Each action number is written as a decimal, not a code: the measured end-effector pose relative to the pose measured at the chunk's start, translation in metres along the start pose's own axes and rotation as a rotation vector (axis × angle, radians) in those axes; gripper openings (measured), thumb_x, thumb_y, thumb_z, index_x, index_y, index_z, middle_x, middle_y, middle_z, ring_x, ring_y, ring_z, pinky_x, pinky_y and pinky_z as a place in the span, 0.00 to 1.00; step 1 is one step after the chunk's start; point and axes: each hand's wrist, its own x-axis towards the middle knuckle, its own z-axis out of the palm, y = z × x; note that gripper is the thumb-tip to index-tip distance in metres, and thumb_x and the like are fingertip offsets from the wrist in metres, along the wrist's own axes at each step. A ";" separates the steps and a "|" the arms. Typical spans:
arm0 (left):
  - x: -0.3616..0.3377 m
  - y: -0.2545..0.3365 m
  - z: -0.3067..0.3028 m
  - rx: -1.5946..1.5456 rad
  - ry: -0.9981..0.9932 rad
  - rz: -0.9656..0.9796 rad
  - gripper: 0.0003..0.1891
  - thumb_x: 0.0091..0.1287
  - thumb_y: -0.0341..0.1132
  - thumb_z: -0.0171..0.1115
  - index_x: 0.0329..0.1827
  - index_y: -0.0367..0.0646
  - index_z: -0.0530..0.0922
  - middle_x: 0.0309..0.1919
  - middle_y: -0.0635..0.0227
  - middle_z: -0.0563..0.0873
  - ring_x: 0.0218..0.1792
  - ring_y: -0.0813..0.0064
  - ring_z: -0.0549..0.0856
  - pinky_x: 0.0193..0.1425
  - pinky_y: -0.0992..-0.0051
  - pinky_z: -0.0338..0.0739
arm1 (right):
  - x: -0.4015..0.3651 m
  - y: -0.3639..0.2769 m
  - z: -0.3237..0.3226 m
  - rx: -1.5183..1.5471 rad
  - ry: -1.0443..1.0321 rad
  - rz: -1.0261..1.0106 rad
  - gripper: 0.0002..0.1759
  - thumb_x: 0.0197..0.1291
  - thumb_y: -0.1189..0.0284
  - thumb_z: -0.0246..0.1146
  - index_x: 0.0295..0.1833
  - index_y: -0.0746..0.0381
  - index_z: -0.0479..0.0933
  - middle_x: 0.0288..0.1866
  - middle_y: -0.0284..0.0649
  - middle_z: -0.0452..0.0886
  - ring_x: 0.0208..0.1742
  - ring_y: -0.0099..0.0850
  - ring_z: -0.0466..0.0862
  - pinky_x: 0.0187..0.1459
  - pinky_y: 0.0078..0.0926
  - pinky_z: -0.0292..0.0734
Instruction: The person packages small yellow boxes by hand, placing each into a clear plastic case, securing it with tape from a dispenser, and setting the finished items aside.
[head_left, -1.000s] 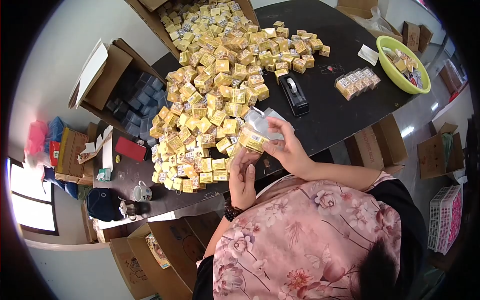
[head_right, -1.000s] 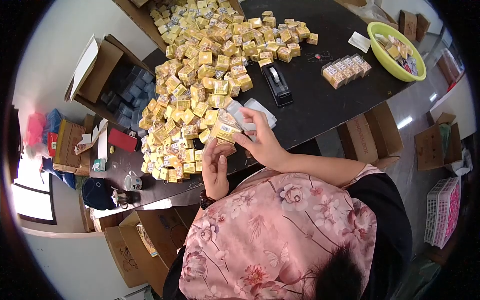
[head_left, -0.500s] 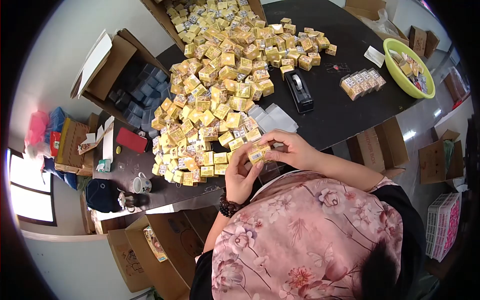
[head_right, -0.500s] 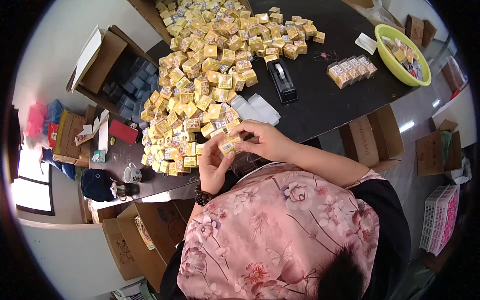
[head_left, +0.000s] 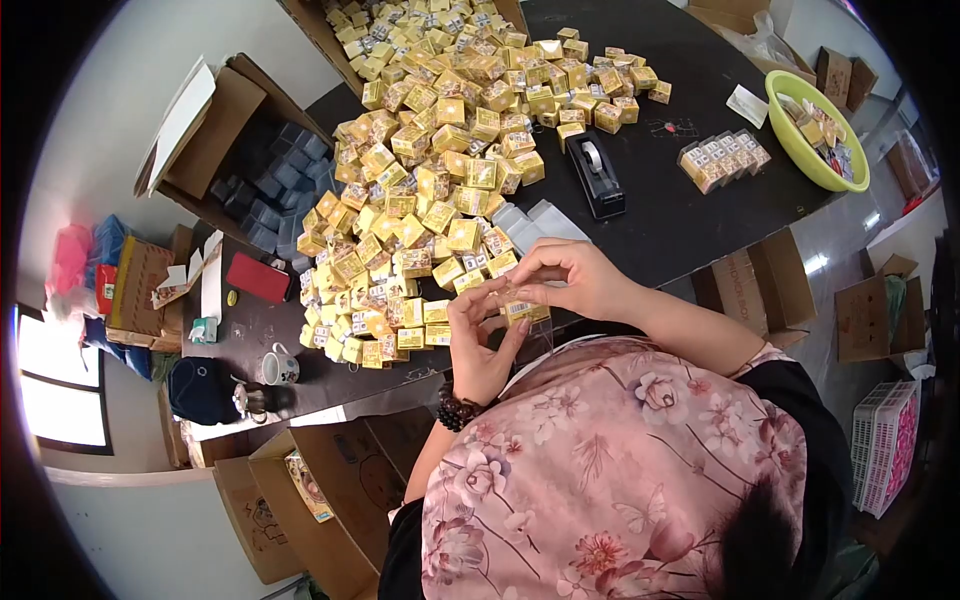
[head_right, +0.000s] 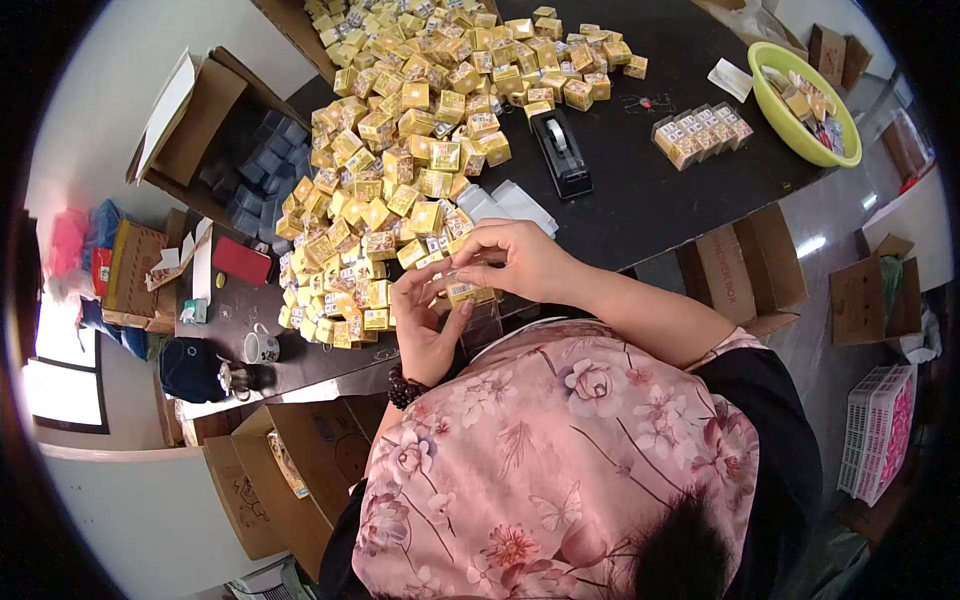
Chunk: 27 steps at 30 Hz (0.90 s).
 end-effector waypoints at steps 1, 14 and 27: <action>0.000 0.002 0.000 0.036 -0.002 -0.017 0.32 0.60 0.15 0.64 0.64 0.42 0.59 0.64 0.54 0.71 0.62 0.67 0.77 0.57 0.69 0.80 | 0.000 0.000 -0.001 0.020 0.001 0.032 0.07 0.62 0.79 0.66 0.45 0.67 0.79 0.45 0.36 0.80 0.50 0.24 0.81 0.54 0.22 0.78; -0.006 -0.008 -0.007 0.126 0.014 -0.031 0.15 0.67 0.19 0.59 0.55 0.39 0.73 0.60 0.60 0.73 0.56 0.73 0.79 0.53 0.77 0.80 | -0.005 -0.001 -0.004 -0.433 -0.217 -0.202 0.10 0.68 0.75 0.58 0.51 0.64 0.81 0.50 0.40 0.80 0.51 0.34 0.81 0.51 0.27 0.75; -0.021 -0.024 -0.056 -0.945 0.139 -0.523 0.17 0.73 0.36 0.53 0.63 0.44 0.66 0.56 0.62 0.80 0.53 0.69 0.82 0.55 0.69 0.78 | 0.111 0.103 0.022 -1.105 -0.059 -0.025 0.34 0.55 0.67 0.68 0.68 0.56 0.67 0.62 0.47 0.70 0.65 0.47 0.69 0.63 0.48 0.63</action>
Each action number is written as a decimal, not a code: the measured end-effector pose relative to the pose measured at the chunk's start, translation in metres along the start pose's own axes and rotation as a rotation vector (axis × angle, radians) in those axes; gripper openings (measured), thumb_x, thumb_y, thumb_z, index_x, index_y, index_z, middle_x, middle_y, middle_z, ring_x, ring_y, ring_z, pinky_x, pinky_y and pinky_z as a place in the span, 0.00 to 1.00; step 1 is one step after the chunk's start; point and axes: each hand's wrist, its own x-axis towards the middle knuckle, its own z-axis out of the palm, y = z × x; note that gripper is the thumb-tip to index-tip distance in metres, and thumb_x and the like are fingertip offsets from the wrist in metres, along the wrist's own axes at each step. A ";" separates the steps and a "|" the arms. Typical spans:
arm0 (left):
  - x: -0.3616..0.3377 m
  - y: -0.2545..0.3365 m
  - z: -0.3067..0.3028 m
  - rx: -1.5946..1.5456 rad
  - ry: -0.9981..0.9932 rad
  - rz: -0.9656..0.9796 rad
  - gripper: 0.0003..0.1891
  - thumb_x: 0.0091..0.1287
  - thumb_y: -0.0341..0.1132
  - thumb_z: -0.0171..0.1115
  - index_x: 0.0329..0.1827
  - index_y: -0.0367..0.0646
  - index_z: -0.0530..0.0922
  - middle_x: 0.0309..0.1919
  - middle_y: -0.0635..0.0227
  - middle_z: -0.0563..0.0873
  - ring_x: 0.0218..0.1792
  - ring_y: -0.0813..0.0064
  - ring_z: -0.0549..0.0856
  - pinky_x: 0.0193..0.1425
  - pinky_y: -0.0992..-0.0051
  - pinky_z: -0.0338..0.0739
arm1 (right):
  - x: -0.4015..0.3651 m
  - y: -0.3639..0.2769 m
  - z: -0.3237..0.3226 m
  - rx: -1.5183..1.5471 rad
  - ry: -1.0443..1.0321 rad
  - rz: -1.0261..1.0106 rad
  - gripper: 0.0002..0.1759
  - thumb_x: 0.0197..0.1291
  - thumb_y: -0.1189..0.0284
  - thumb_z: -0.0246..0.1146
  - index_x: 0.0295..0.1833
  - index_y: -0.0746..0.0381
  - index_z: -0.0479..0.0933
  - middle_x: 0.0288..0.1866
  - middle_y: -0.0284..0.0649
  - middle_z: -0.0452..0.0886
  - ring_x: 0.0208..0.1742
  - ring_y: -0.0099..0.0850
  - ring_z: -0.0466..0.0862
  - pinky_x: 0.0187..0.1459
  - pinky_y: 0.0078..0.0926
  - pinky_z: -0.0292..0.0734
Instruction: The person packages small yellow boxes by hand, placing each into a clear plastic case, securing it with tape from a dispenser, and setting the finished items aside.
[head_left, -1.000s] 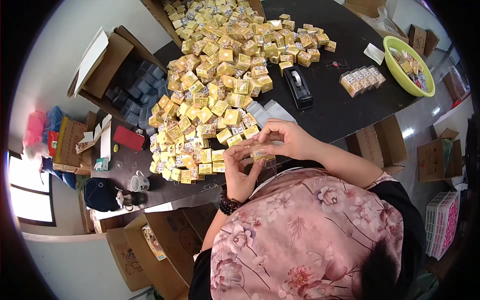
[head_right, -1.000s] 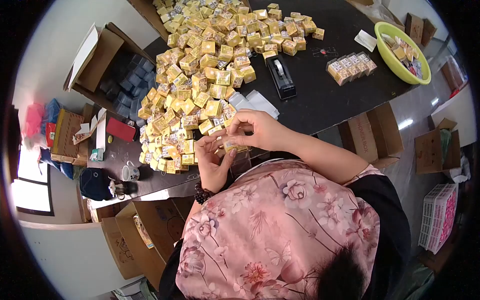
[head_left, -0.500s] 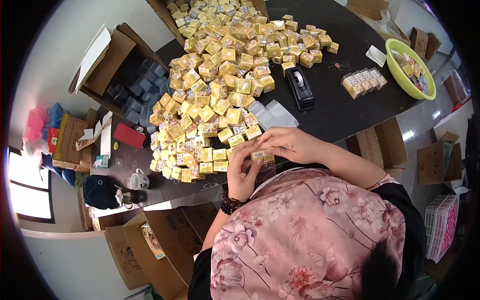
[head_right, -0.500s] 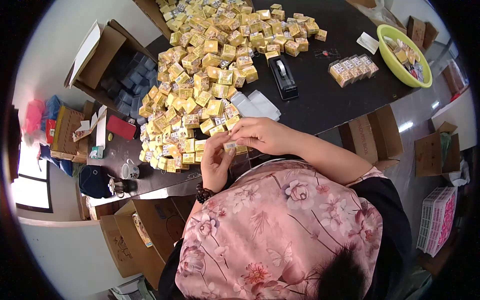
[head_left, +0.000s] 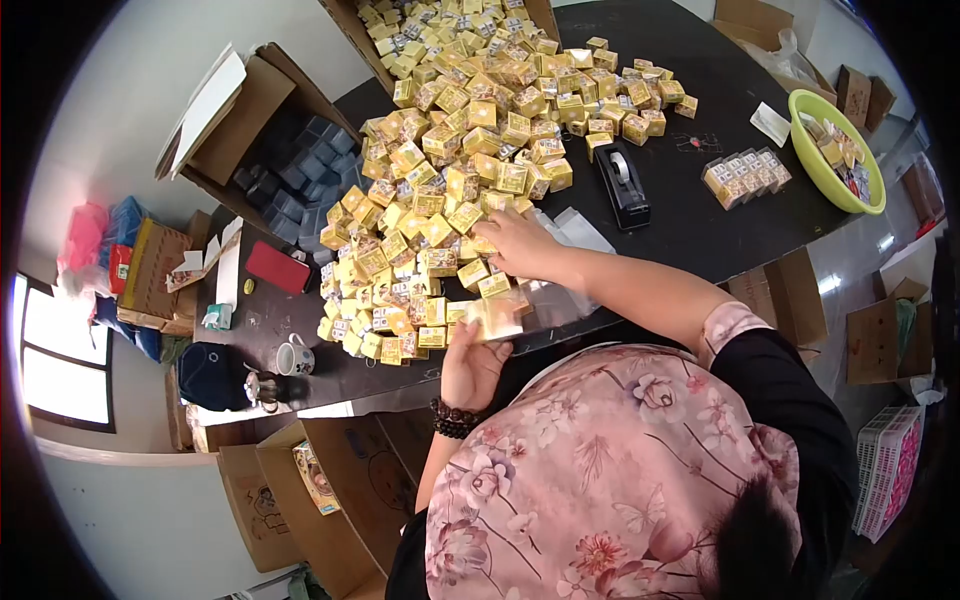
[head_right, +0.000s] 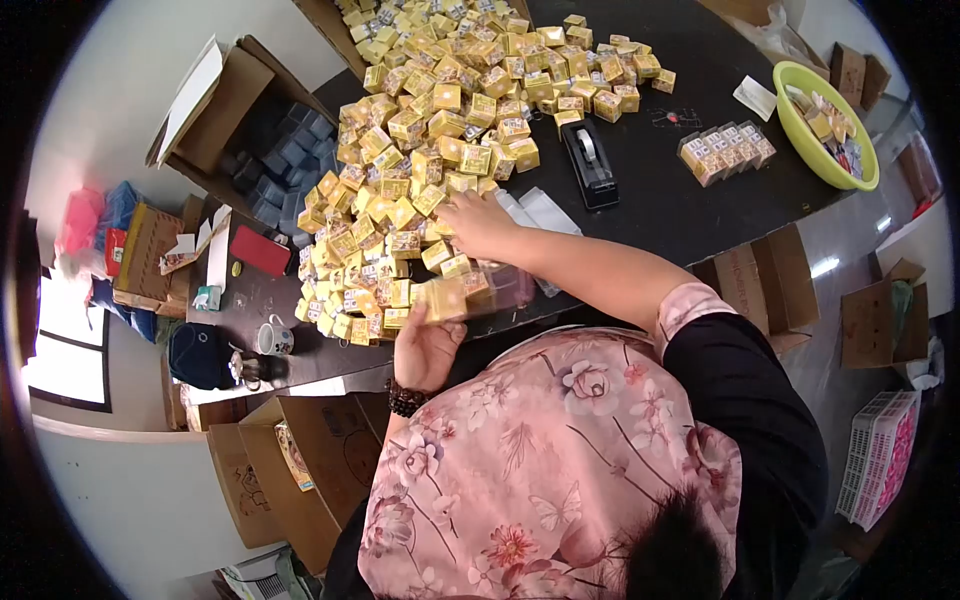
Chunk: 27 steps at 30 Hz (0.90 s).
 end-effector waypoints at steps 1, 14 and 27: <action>-0.008 0.000 0.005 0.097 -0.017 -0.009 0.21 0.70 0.30 0.55 0.65 0.43 0.65 0.58 0.61 0.79 0.55 0.70 0.80 0.58 0.70 0.76 | 0.003 -0.002 0.001 -0.009 -0.057 0.027 0.33 0.55 0.69 0.67 0.68 0.55 0.67 0.63 0.48 0.70 0.65 0.47 0.69 0.63 0.50 0.62; -0.016 0.010 -0.033 0.362 -0.371 -0.234 0.27 0.56 0.22 0.64 0.60 0.38 0.65 0.61 0.55 0.76 0.58 0.71 0.79 0.63 0.71 0.74 | -0.004 -0.018 -0.010 -0.355 -0.052 -0.304 0.17 0.41 0.74 0.67 0.42 0.62 0.83 0.59 0.42 0.73 0.61 0.38 0.69 0.58 0.40 0.63; 0.000 -0.008 -0.019 0.310 -0.008 0.096 0.20 0.64 0.22 0.61 0.58 0.40 0.67 0.63 0.51 0.75 0.62 0.59 0.78 0.64 0.65 0.76 | -0.001 0.009 -0.051 0.854 -0.173 0.239 0.22 0.52 0.66 0.74 0.46 0.68 0.75 0.47 0.43 0.80 0.42 0.30 0.83 0.45 0.26 0.78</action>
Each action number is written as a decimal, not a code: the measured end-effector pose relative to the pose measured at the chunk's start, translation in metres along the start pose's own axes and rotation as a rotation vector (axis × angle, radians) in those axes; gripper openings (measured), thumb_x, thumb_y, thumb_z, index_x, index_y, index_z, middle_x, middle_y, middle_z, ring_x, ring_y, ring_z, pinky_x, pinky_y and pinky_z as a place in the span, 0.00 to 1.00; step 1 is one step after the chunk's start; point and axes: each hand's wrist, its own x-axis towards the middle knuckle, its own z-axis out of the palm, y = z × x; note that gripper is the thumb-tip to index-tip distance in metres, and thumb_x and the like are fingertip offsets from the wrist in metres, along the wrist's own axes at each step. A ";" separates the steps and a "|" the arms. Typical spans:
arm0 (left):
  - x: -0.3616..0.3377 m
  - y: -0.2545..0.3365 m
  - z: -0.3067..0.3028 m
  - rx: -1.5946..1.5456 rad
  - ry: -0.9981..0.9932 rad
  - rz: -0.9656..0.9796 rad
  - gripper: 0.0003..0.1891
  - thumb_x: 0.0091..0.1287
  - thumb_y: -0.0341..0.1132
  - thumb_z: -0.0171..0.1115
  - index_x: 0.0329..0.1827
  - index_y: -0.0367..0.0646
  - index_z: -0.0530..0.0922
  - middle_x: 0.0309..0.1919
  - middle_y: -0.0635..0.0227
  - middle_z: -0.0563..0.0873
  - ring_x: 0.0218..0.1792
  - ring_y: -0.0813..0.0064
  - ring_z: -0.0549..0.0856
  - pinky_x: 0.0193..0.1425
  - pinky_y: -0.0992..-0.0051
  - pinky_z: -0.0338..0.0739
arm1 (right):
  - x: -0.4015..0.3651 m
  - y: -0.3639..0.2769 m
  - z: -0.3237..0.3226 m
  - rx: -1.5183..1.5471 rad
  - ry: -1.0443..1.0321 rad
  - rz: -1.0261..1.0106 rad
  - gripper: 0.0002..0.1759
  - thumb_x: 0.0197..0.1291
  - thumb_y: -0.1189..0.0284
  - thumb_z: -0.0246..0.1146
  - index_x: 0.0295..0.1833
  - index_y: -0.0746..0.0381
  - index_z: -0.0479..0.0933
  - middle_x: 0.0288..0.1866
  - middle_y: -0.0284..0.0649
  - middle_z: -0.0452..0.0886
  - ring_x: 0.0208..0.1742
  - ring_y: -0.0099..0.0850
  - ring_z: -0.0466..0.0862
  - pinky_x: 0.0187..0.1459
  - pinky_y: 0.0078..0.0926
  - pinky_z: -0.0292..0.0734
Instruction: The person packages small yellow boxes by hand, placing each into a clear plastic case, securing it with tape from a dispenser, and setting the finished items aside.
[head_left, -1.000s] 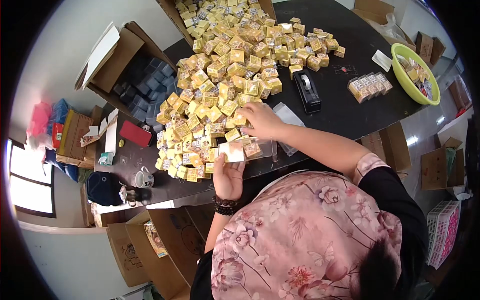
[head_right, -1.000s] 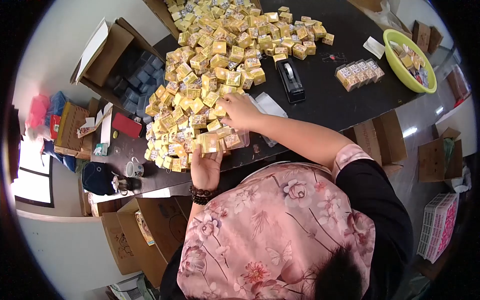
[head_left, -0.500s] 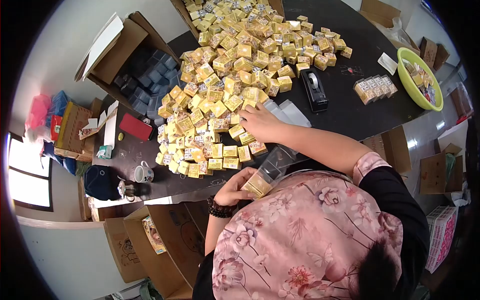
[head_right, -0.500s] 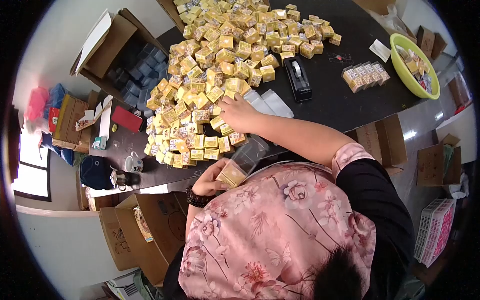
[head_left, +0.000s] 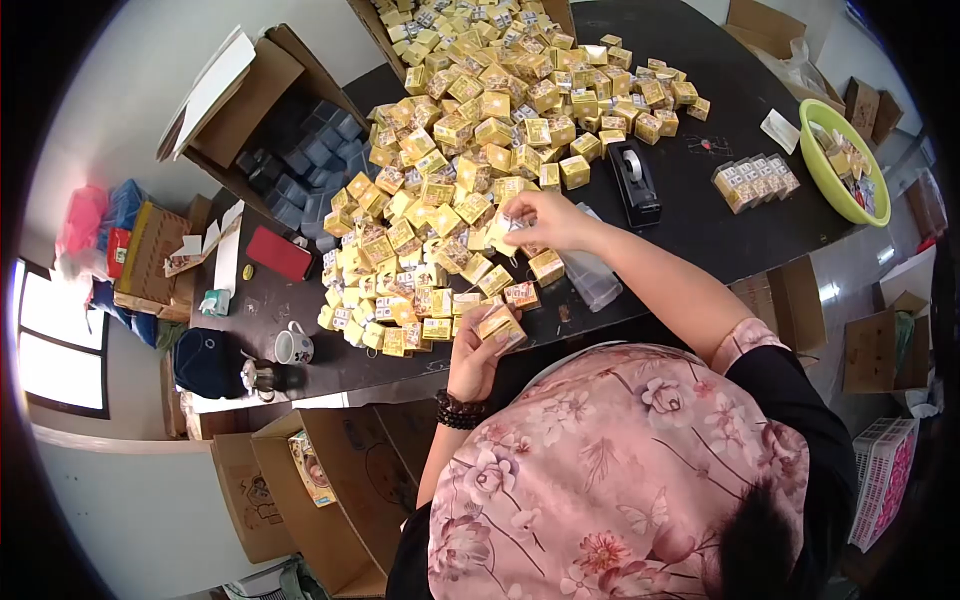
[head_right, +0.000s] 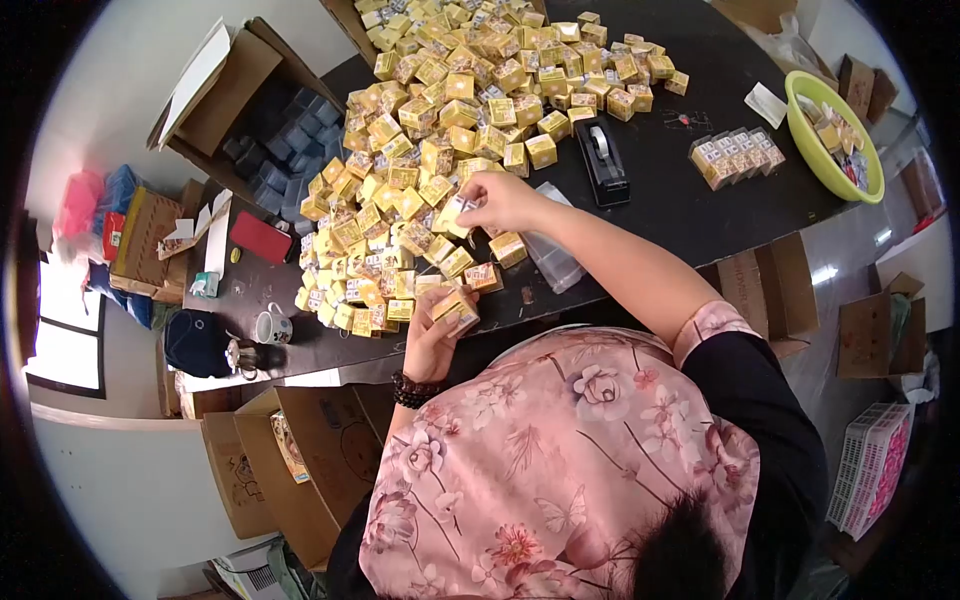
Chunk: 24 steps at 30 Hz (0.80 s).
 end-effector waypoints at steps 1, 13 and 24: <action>0.002 -0.001 0.001 0.000 0.011 0.054 0.20 0.64 0.22 0.61 0.57 0.41 0.67 0.63 0.51 0.75 0.62 0.60 0.78 0.64 0.66 0.76 | -0.004 0.005 -0.004 0.272 0.003 0.011 0.22 0.54 0.64 0.73 0.46 0.68 0.75 0.45 0.41 0.82 0.40 0.31 0.84 0.44 0.27 0.78; 0.011 0.021 0.063 1.120 0.264 0.441 0.29 0.53 0.26 0.70 0.56 0.33 0.65 0.48 0.53 0.77 0.49 0.58 0.80 0.55 0.66 0.75 | -0.108 -0.051 0.000 0.511 0.049 -0.191 0.19 0.65 0.70 0.65 0.57 0.64 0.69 0.43 0.33 0.78 0.41 0.20 0.79 0.40 0.18 0.76; 0.017 0.012 0.074 0.940 0.054 0.387 0.35 0.58 0.26 0.70 0.65 0.35 0.60 0.55 0.59 0.74 0.54 0.69 0.78 0.58 0.70 0.75 | -0.129 -0.044 0.001 -0.205 0.179 -0.609 0.11 0.57 0.76 0.70 0.45 0.64 0.80 0.43 0.39 0.72 0.42 0.31 0.78 0.42 0.25 0.76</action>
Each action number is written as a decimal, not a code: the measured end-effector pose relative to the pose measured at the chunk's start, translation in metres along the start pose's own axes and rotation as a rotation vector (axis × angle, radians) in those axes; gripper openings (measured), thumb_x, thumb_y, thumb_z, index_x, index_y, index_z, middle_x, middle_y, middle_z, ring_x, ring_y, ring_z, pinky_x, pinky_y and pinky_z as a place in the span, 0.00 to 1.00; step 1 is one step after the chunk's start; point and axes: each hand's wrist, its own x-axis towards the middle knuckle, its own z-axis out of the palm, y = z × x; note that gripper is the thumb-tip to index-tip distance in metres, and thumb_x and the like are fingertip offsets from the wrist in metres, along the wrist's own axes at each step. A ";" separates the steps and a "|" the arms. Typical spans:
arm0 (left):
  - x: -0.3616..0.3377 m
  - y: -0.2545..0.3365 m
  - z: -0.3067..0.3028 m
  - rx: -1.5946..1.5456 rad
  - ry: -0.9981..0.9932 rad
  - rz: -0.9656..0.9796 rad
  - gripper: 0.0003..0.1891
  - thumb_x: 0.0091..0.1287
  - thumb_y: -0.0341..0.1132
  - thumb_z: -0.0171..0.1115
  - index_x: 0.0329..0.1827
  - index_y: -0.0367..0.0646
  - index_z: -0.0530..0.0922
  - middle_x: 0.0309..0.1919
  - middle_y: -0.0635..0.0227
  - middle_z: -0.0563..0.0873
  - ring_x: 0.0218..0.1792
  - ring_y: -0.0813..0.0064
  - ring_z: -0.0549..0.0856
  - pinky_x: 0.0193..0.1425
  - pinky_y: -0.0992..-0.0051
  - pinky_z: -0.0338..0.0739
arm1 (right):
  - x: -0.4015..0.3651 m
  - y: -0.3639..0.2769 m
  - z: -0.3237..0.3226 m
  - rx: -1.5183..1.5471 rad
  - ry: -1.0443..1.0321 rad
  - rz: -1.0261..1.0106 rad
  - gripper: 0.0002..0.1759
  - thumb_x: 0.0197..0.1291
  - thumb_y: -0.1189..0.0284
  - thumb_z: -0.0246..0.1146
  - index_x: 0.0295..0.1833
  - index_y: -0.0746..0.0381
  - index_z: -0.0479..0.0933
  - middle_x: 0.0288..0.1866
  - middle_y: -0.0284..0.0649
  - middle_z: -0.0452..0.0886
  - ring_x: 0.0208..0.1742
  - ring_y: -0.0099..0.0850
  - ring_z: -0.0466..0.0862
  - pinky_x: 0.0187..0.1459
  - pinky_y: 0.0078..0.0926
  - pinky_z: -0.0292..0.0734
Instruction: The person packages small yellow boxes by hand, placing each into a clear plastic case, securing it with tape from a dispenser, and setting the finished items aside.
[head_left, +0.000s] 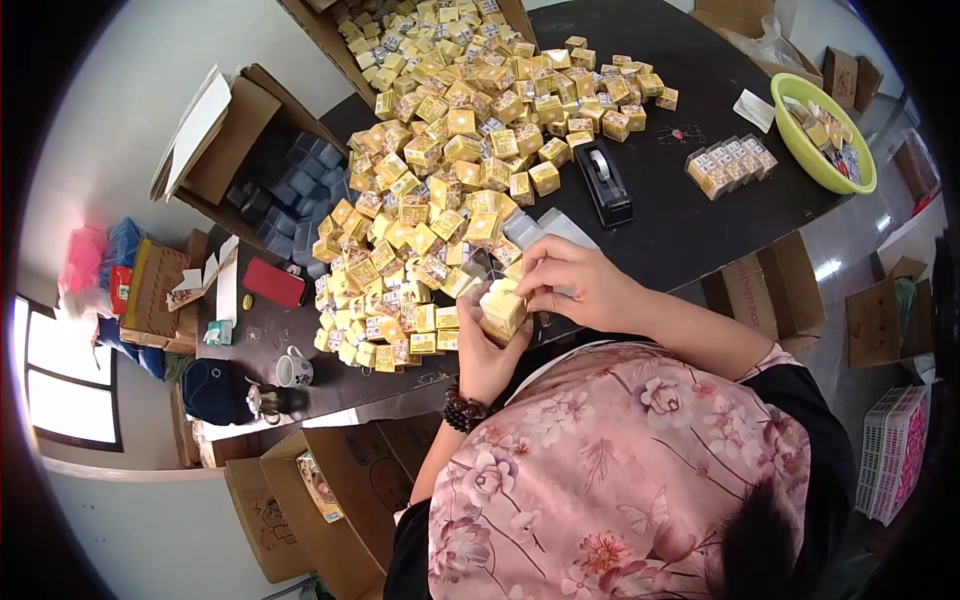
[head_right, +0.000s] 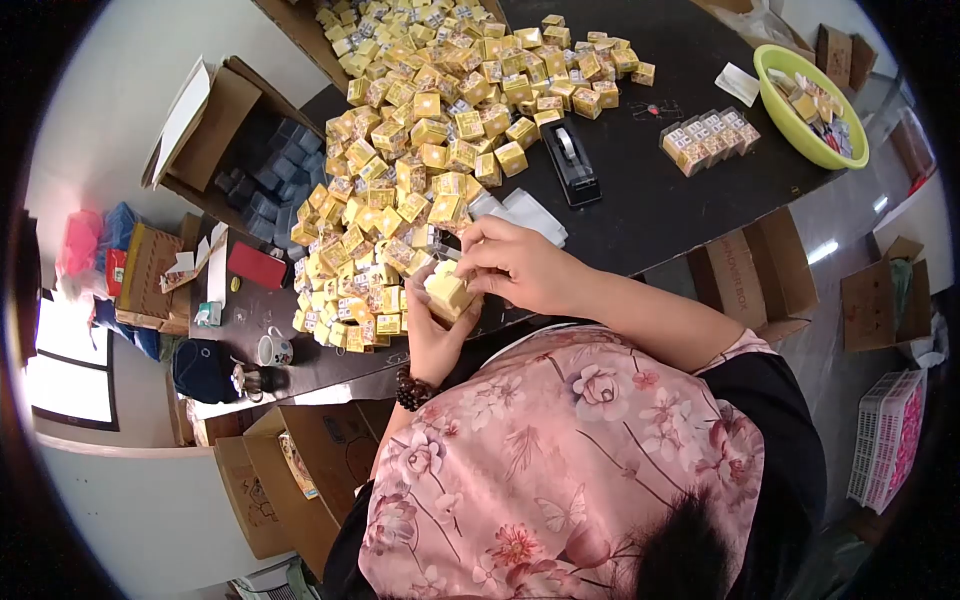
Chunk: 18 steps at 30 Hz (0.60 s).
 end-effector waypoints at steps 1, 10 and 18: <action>-0.001 -0.001 0.000 -0.054 -0.028 -0.020 0.35 0.59 0.25 0.70 0.66 0.36 0.59 0.56 0.61 0.73 0.55 0.71 0.77 0.58 0.71 0.75 | -0.003 -0.001 0.001 0.002 0.002 0.004 0.11 0.57 0.76 0.70 0.45 0.64 0.80 0.43 0.39 0.72 0.42 0.31 0.78 0.42 0.25 0.76; -0.001 0.010 0.002 -0.272 -0.139 -0.120 0.34 0.57 0.27 0.71 0.63 0.35 0.61 0.52 0.59 0.77 0.54 0.74 0.78 0.58 0.74 0.74 | -0.001 -0.013 -0.004 0.259 0.089 0.204 0.07 0.55 0.76 0.71 0.41 0.62 0.85 0.45 0.37 0.73 0.46 0.26 0.76 0.47 0.21 0.74; -0.002 0.005 0.000 -0.225 -0.185 -0.096 0.35 0.56 0.26 0.71 0.65 0.35 0.61 0.54 0.59 0.77 0.55 0.72 0.78 0.60 0.73 0.73 | 0.003 -0.021 -0.013 0.057 -0.008 0.093 0.04 0.59 0.74 0.69 0.40 0.62 0.84 0.48 0.35 0.72 0.42 0.26 0.72 0.46 0.23 0.70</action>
